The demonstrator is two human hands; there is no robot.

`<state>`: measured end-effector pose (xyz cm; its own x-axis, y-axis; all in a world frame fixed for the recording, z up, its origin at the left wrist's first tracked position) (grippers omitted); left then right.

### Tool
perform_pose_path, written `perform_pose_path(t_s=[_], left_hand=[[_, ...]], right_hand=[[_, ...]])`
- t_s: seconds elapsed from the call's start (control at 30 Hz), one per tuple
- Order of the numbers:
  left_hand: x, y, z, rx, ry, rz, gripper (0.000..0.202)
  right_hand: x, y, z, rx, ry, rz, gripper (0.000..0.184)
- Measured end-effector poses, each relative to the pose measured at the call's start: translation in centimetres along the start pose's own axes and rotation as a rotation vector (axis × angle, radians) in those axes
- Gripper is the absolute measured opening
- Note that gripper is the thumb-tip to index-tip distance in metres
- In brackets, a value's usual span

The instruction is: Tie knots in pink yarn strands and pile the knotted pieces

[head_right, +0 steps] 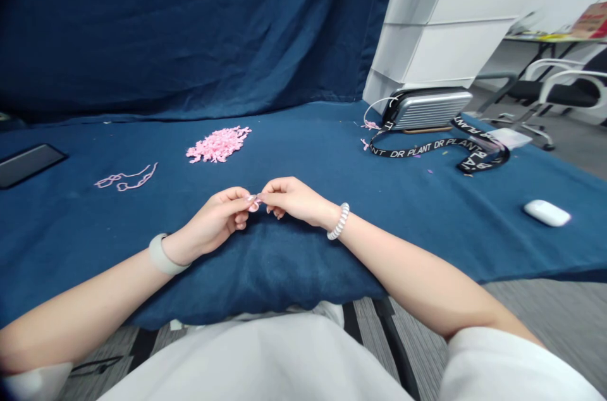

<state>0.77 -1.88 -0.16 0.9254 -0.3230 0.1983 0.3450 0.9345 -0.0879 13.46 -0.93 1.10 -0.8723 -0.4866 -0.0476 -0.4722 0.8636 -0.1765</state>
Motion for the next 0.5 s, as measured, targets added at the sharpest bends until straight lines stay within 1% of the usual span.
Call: perform_pose_path(t_s=[0.13,0.3,0.4,0.5], left_hand=[[-0.2,0.2,-0.5,-0.044,-0.063,0.013,0.016],[-0.2,0.2,-0.7,-0.086,-0.108,0.016,0.016],[-0.1,0.1,-0.7,-0.095,-0.109,0.019,0.016],[-0.1,0.0,-0.7,-0.091,-0.116,0.027,0.015]], right_hand=[[-0.3,-0.4,-0.6,-0.05,-0.103,0.128,0.018],[-0.4,-1.0,-1.2,-0.159,-0.236,0.246,0.019],[-0.2,-1.5,-1.8,-0.261,-0.339,0.303,0.018],[0.3,-2.3,-2.6,-0.408,-0.503,0.344,0.016]])
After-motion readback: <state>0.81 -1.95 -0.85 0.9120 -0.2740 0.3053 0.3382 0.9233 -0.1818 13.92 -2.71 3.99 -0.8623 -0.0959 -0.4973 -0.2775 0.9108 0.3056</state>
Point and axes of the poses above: each hand's wrist, its own y-axis towards the middle knuckle, its own x-axis out of the palm, z = x × y, the point moved 6 cm from there along y, towards the middle knuckle, and after that the axes turned 7 degrees about x, right-handed, at the moved point
